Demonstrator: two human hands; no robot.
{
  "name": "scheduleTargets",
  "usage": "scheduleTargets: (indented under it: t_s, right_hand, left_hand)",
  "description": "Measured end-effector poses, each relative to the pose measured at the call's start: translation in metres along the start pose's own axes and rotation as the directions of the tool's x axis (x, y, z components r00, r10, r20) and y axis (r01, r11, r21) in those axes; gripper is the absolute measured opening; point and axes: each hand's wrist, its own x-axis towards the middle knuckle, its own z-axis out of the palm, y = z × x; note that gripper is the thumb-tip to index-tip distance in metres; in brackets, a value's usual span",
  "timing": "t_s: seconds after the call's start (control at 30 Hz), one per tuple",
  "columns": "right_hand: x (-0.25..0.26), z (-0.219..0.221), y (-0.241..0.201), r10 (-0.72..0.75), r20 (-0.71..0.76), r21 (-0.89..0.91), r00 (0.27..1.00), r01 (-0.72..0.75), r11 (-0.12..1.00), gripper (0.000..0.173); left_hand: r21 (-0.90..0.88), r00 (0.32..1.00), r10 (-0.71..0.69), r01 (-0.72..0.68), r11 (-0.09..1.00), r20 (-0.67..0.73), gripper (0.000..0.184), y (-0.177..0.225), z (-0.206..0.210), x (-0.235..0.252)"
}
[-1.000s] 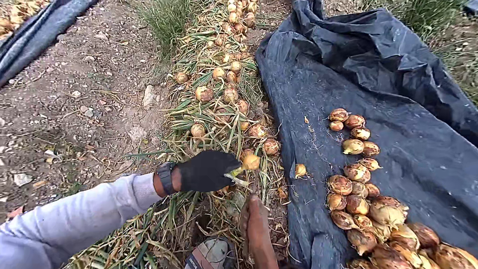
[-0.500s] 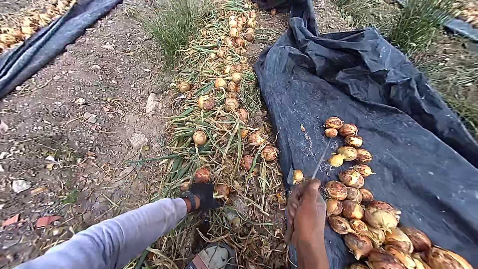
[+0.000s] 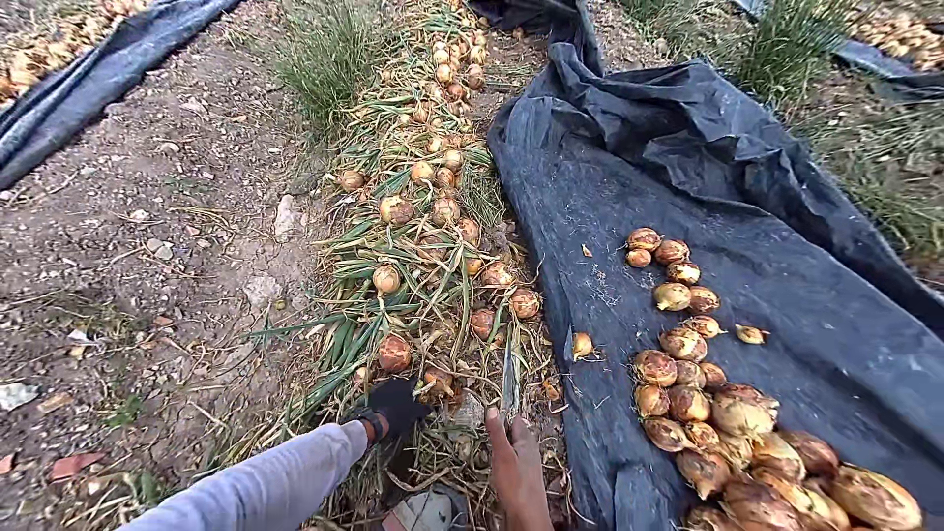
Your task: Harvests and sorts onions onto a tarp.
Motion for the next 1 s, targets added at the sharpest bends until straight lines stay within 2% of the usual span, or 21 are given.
scheduleTargets:
  t_s: [0.07,0.13,0.23,0.3,0.4,0.5,0.6,0.67,0.73,0.8,0.83,0.9,0.93,0.97,1.0]
  right_hand:
    - [-0.007,0.000,0.001,0.006,0.027,-0.051,1.000,-0.004,0.999,0.055]
    - [-0.011,-0.005,-0.003,0.007,0.028,-0.106,1.000,-0.004,0.994,0.059]
    - [-0.008,-0.007,-0.010,0.019,0.100,-0.213,0.995,0.002,0.977,0.077]
    - [-0.004,-0.007,-0.012,-0.032,0.195,-0.224,0.980,0.076,0.972,0.088]
    - [0.002,-0.003,-0.004,-0.213,0.288,-0.049,0.934,0.236,0.971,0.079]
    - [0.005,0.002,-0.001,-0.278,0.327,0.087,0.903,0.264,0.961,0.078]
    - [0.004,0.012,0.000,-0.306,0.250,0.133,0.918,0.281,0.951,0.081]
    - [0.005,0.017,0.002,-0.365,0.194,0.196,0.911,0.329,0.924,0.076]
    - [0.001,0.018,0.000,-0.379,0.225,0.281,0.898,0.312,0.907,0.066]
    - [-0.006,0.019,-0.006,-0.344,0.292,0.337,0.893,0.240,0.910,0.056]
    - [-0.009,0.019,-0.008,-0.327,0.313,0.336,0.892,0.218,0.916,0.054]
    - [-0.014,0.019,-0.008,-0.311,0.310,0.331,0.899,0.205,0.921,0.052]
    - [-0.015,0.019,-0.006,-0.288,0.283,0.333,0.915,0.187,0.924,0.053]
    - [-0.014,0.019,-0.004,-0.237,0.242,0.325,0.941,0.152,0.933,0.053]
    - [-0.010,0.019,-0.001,-0.161,0.199,0.302,0.967,0.096,0.948,0.054]
  left_hand:
    - [-0.019,0.995,0.094,-0.095,0.995,-0.039,0.081,0.003,-0.001,-0.011]
    - [-0.115,0.969,0.242,-0.245,0.963,-0.043,0.082,0.013,-0.013,-0.045]
    - [-0.280,0.899,0.436,-0.431,0.858,-0.050,0.071,0.032,-0.041,-0.095]
    - [-0.313,0.846,0.530,-0.518,0.796,-0.053,0.058,0.041,-0.060,-0.112]
    - [-0.310,0.815,0.578,-0.539,0.783,0.041,0.047,0.044,-0.093,-0.122]
    - [-0.356,0.820,0.557,-0.485,0.799,0.131,0.040,0.042,-0.115,-0.126]
    - [-0.403,0.804,0.575,-0.482,0.778,0.149,0.033,0.038,-0.124,-0.126]
    - [-0.428,0.795,0.588,-0.485,0.763,0.149,0.035,0.038,-0.126,-0.127]
    - [-0.313,0.774,0.612,-0.549,0.775,0.160,0.034,0.038,-0.126,-0.126]
    - [-0.023,0.762,0.634,-0.637,0.770,0.132,0.030,0.038,-0.126,-0.121]
    - [0.111,0.780,0.619,-0.626,0.772,0.091,0.027,0.038,-0.127,-0.116]
    - [0.219,0.816,0.562,-0.529,0.820,-0.133,0.021,0.035,-0.130,-0.105]
    - [0.232,0.797,0.543,-0.494,0.838,-0.266,0.018,0.033,-0.132,-0.099]
    - [0.243,0.771,0.538,-0.481,0.843,-0.340,0.019,0.033,-0.135,-0.096]
    - [0.259,0.753,0.563,-0.501,0.826,-0.340,0.026,0.034,-0.136,-0.098]
